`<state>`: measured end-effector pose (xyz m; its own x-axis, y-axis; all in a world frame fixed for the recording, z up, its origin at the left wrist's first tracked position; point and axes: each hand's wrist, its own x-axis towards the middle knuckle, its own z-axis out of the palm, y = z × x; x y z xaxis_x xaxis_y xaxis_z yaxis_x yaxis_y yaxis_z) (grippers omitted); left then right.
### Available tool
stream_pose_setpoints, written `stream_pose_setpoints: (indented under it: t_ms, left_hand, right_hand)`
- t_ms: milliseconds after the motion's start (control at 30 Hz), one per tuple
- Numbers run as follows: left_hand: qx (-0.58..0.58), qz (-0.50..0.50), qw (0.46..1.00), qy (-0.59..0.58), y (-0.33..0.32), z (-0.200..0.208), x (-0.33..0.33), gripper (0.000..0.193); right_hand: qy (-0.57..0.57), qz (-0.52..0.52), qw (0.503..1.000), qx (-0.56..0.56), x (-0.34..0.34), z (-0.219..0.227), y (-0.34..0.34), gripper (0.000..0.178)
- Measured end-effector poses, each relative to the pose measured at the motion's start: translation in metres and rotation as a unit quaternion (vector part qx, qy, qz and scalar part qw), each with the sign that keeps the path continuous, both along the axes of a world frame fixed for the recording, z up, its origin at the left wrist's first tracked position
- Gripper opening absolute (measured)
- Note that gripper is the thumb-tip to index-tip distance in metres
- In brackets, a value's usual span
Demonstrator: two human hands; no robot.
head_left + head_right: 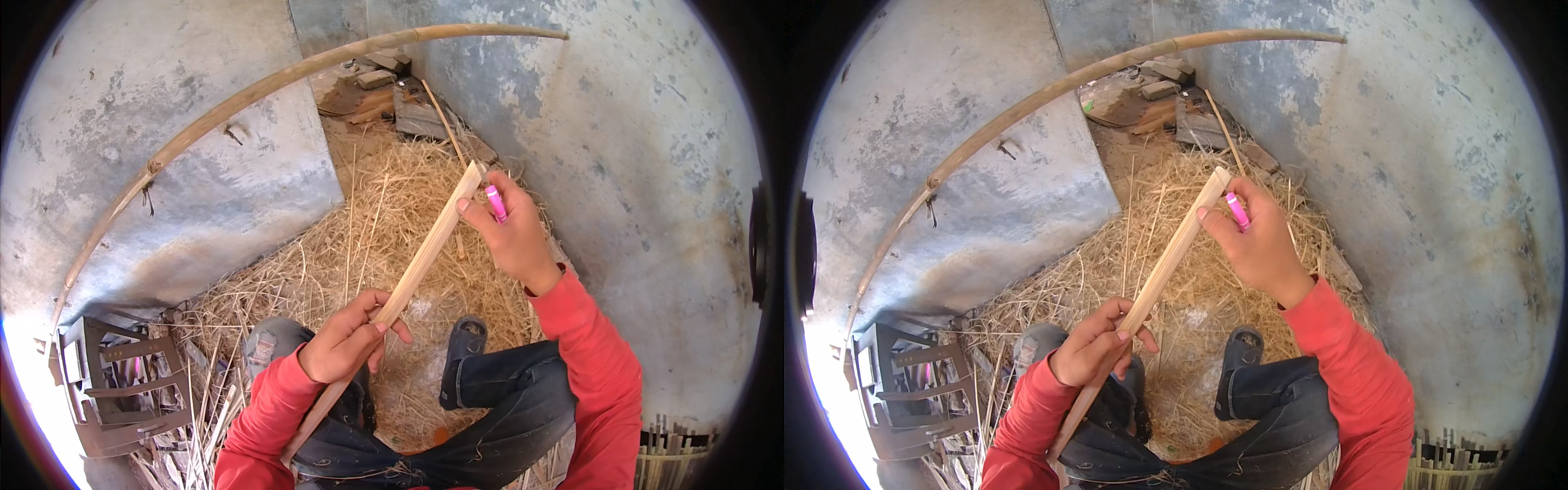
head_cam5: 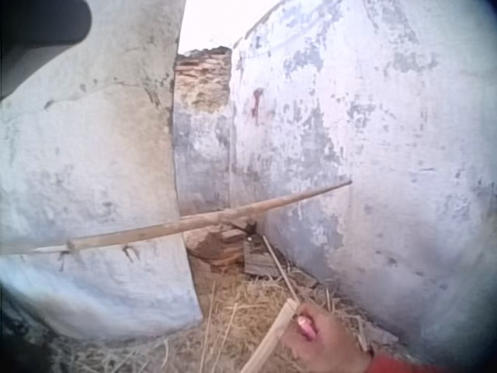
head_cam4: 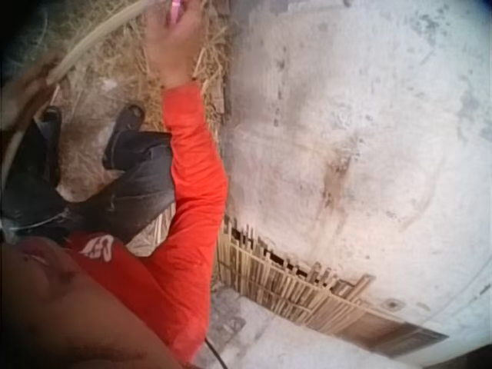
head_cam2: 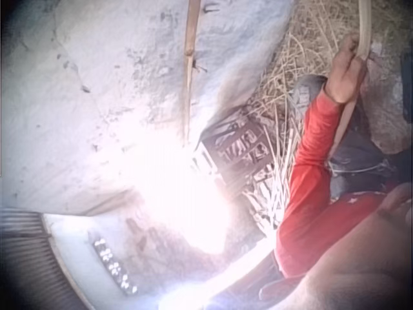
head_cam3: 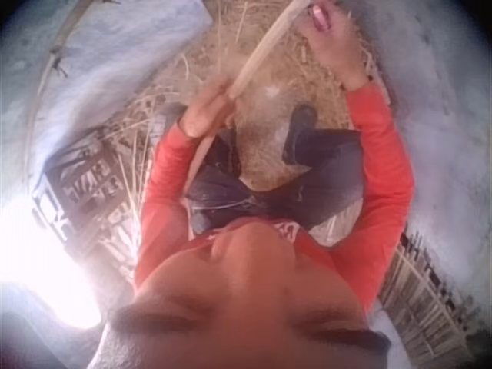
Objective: The person whittles and shapes a long thin piece of wood using a small knife, shaving off thin layers to smooth and taper the surface.
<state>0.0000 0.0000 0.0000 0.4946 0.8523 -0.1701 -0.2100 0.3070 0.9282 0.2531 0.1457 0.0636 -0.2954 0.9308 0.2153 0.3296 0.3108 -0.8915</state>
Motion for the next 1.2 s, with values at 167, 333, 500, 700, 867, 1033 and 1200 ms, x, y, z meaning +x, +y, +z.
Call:
stream_pose_setpoints:
  t_ms: [167, 333, 500, 700, 867, 1033, 1200]
  left_hand:
    - [0.016, 0.001, 0.997, 0.078, 0.005, 0.017, -0.004, 0.048]
    - [0.301, 0.038, 0.935, 0.185, 0.010, -0.004, -0.008, 0.049]
    - [0.117, 0.114, 0.986, 0.014, -0.001, -0.004, 0.011, 0.045]
    - [-0.018, 0.111, 0.993, -0.024, 0.001, 0.002, 0.004, 0.039]
    - [-0.065, 0.119, 0.987, -0.091, -0.001, 0.003, 0.001, 0.026]
    - [-0.055, 0.147, 0.986, -0.059, -0.002, 0.010, 0.003, 0.041]
    - [-0.068, 0.101, 0.992, -0.045, -0.015, 0.012, -0.001, 0.055]
  right_hand:
    - [0.004, 0.030, 0.999, 0.045, -0.013, -0.004, -0.012, 0.031]
    - [-0.090, 0.100, 0.991, -0.008, -0.017, 0.002, -0.025, 0.039]
    - [-0.151, 0.141, 0.978, 0.017, -0.026, 0.003, -0.038, 0.040]
    - [-0.239, 0.200, 0.950, 0.012, -0.038, -0.005, -0.060, 0.044]
    - [-0.276, 0.210, 0.937, 0.053, -0.047, -0.013, -0.073, 0.050]
    - [-0.271, 0.145, 0.944, 0.118, -0.045, -0.018, -0.056, 0.048]
    - [-0.218, -0.047, 0.970, 0.096, -0.008, 0.000, 0.016, 0.053]
